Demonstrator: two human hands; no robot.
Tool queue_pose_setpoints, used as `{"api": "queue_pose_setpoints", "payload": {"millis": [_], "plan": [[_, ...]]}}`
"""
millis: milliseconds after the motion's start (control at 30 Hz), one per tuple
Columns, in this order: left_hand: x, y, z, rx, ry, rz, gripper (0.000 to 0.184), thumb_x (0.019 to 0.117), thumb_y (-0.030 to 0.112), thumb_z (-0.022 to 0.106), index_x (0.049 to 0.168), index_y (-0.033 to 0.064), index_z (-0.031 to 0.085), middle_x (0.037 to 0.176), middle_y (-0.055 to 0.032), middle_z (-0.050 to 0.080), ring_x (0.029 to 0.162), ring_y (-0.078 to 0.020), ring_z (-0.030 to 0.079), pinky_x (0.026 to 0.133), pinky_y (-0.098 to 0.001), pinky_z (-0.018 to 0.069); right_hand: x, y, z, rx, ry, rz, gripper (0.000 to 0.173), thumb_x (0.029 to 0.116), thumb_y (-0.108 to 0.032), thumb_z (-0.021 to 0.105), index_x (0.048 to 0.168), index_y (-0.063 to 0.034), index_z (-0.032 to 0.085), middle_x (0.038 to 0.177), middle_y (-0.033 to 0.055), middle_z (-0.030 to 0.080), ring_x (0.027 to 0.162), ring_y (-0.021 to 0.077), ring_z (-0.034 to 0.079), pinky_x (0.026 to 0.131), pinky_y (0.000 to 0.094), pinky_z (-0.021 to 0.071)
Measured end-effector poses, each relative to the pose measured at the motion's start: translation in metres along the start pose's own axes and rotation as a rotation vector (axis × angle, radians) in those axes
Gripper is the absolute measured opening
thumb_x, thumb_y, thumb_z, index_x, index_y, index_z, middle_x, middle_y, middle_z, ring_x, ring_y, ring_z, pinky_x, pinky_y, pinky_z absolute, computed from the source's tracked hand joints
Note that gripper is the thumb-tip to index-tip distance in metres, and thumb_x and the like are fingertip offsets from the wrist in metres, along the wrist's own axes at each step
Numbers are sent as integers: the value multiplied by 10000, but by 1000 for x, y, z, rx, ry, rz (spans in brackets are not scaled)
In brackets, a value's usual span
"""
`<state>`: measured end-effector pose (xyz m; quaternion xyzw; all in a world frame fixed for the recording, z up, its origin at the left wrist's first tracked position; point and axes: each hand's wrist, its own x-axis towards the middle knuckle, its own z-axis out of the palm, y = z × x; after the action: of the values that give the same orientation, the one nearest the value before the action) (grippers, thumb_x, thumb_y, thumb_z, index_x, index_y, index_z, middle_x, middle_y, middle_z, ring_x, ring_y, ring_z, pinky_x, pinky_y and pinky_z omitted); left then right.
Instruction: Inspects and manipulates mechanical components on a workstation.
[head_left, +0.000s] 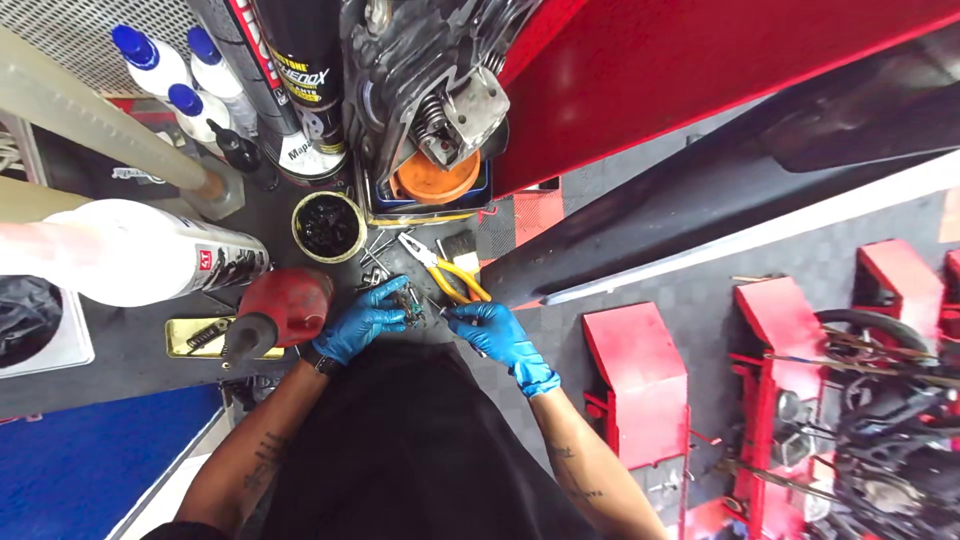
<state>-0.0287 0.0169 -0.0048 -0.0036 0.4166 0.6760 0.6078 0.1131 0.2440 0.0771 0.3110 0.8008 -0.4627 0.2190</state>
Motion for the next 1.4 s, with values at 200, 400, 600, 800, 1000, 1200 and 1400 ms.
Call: {"api": "queue_pose_setpoints", "payload": {"millis": [200, 400, 600, 800, 1000, 1200, 1400], "plan": [[-6, 11, 8, 202, 134, 24, 677, 928, 10, 644, 1555, 69, 398, 1329, -184, 622, 971, -227, 716, 844, -366, 616, -5, -11, 30, -503, 134, -8, 312, 922, -400, 650, 1131, -207, 777, 1089, 74, 756, 1001, 297, 719, 823, 585, 552], [-11, 12, 19, 629, 248, 41, 610, 873, 90, 758, 1433, 13, 529, 1228, -159, 691, 1036, -192, 716, 910, -359, 605, -2, -17, 49, -676, 162, -24, 345, 949, -378, 612, 1136, -120, 744, 1065, 171, 729, 934, 389, 720, 722, 609, 554], [-12, 23, 37, 1095, 348, -74, 602, 876, 302, 766, 1413, 98, 587, 1152, -118, 731, 1044, -243, 714, 963, -489, 566, -4, -14, 47, -611, 225, -50, 419, 978, -466, 582, 1188, -141, 741, 1090, 150, 738, 963, 371, 723, 754, 602, 561], [-11, 26, 28, 974, 187, 26, 604, 872, 57, 727, 1446, 81, 543, 1232, -119, 701, 1076, -210, 702, 968, -415, 577, -12, 2, 30, -357, 255, -41, 397, 958, -507, 604, 1128, -192, 775, 1072, 62, 765, 997, 275, 727, 837, 572, 558], [-17, 11, 15, 780, 136, 218, 575, 876, -92, 651, 1430, 19, 543, 1307, -103, 675, 1139, -173, 681, 988, -346, 575, -14, 10, 27, -217, 215, -73, 349, 955, -472, 633, 1130, -207, 779, 1040, 30, 772, 958, 229, 728, 843, 537, 565], [-25, -12, 8, 1321, 387, 485, 394, 924, -15, 613, 1295, 87, 702, 1317, -119, 681, 1239, -243, 646, 1077, -429, 514, -12, 9, 30, -175, 180, -82, 332, 957, -458, 633, 1144, -223, 776, 1007, 11, 771, 905, 201, 727, 818, 518, 572], [-31, -26, 15, 1451, 479, 578, 430, 960, 83, 590, 1376, 168, 661, 1464, -100, 583, 1323, -252, 587, 1063, -440, 531, -6, 7, 25, -46, 190, -150, 336, 968, -415, 642, 1195, -199, 761, 967, 5, 765, 852, 150, 713, 804, 448, 582]]}}
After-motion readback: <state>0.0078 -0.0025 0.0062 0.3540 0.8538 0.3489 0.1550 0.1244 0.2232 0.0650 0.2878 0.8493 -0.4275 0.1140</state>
